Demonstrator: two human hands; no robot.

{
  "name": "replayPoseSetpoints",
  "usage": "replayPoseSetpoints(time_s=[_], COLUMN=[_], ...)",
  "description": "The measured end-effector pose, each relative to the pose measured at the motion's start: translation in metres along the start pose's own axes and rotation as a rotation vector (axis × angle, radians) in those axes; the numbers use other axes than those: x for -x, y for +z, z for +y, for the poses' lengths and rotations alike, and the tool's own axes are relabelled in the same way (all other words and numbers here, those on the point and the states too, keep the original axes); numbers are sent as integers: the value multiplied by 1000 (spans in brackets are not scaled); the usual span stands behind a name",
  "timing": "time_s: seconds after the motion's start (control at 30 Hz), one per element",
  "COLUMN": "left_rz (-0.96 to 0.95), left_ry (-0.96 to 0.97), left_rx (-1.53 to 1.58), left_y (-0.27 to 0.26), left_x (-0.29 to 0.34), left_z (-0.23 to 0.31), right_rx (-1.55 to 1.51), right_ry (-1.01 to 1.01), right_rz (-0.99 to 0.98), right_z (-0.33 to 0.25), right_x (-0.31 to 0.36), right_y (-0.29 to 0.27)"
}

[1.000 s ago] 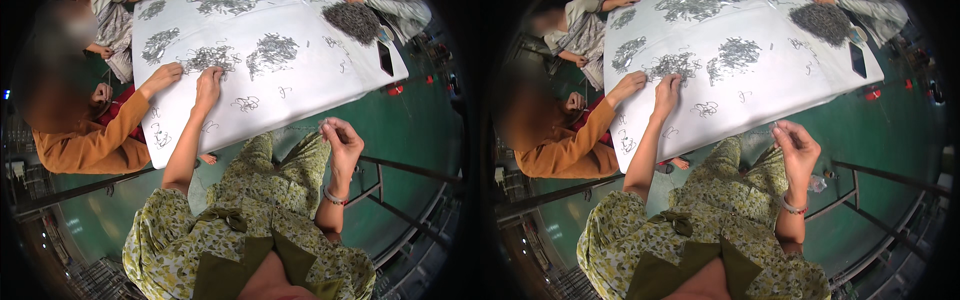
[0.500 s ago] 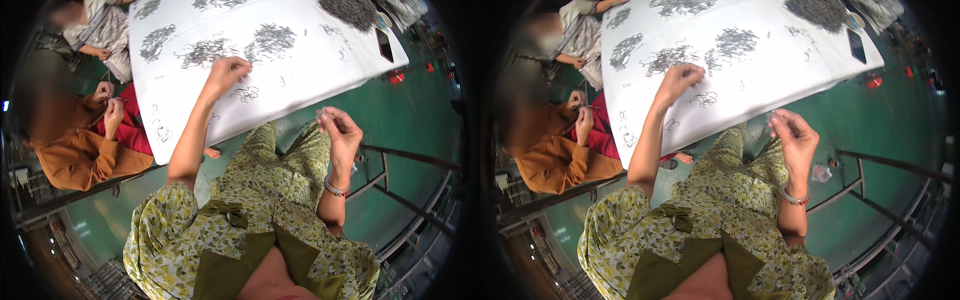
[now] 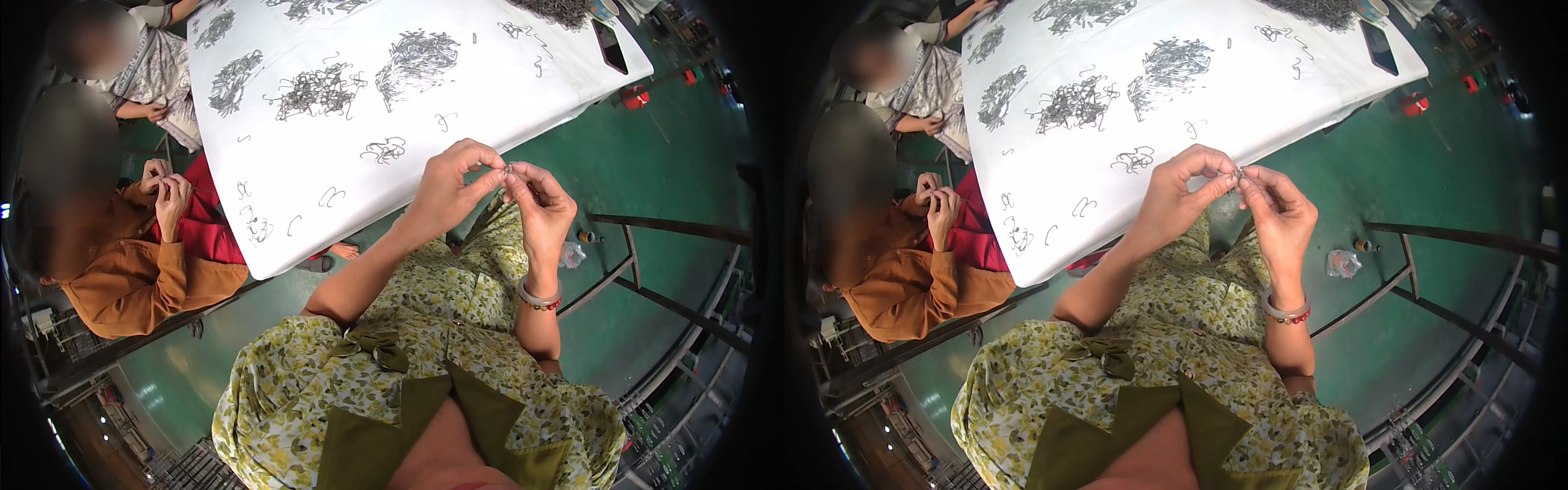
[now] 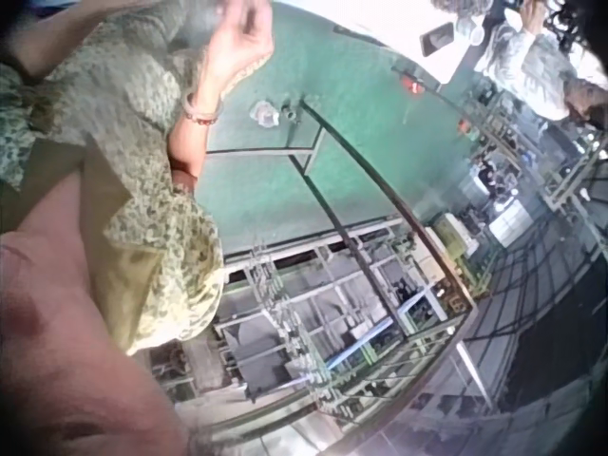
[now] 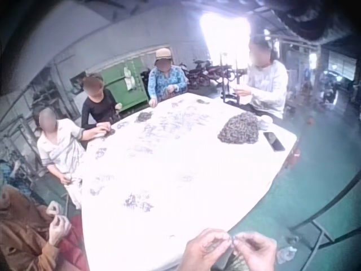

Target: The person sits at a table and repeatedly picks up small metal hooks and wire pieces, then joins them by hand. The person occasionally hangs the assembled hooks on a nearby metal rack.

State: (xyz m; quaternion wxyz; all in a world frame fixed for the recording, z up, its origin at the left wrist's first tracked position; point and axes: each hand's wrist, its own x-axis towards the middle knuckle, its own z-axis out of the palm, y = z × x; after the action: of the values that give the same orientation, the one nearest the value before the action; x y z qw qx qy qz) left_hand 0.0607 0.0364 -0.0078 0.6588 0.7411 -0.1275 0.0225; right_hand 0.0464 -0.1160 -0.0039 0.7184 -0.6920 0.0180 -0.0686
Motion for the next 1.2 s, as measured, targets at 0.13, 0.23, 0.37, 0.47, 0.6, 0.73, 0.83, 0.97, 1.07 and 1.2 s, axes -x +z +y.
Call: replayPoseSetpoints(time_s=[0.13, 0.23, 0.37, 0.47, 0.6, 0.73, 0.83, 0.97, 1.07, 1.2], left_rz=[14, 42, 62, 88, 86, 50, 68, 43, 80, 85], left_ry=[53, 102, 105, -19, -57, -19, -23, -30, 12, 12], left_rx=[-8, -68, -137, -36, -14, -83, -65, -74, -109, -78], left_y=[-3, -3, -2, 3, 7, 4, 5, 4, -1, -7], left_x=[3, 2, 1, 2, 2, 0, 4, 4, 6, 6], left_z=[1, 0, -2, -2, 3, 11, 11, 13, 13, 9], right_rx=[-2, 15, 44, 35, 46, 174, 305, 732, 937, 1032], right_ry=[0, 11, -3, -38, -70, -91, -190, -504, -620, -550], right_rz=[-17, -17, -30, -29, 32, -49, -212, -316, -348, -382], right_z=[3, 2, 3, 2, 5, 8, 28, 86, 101, 89], right_x=[-1, 0, 1, 2, -11, -59, -114, -169, -170, -157], right_y=[3, 5, 4, 6, -2, 2, 38, 73, 82, 73])
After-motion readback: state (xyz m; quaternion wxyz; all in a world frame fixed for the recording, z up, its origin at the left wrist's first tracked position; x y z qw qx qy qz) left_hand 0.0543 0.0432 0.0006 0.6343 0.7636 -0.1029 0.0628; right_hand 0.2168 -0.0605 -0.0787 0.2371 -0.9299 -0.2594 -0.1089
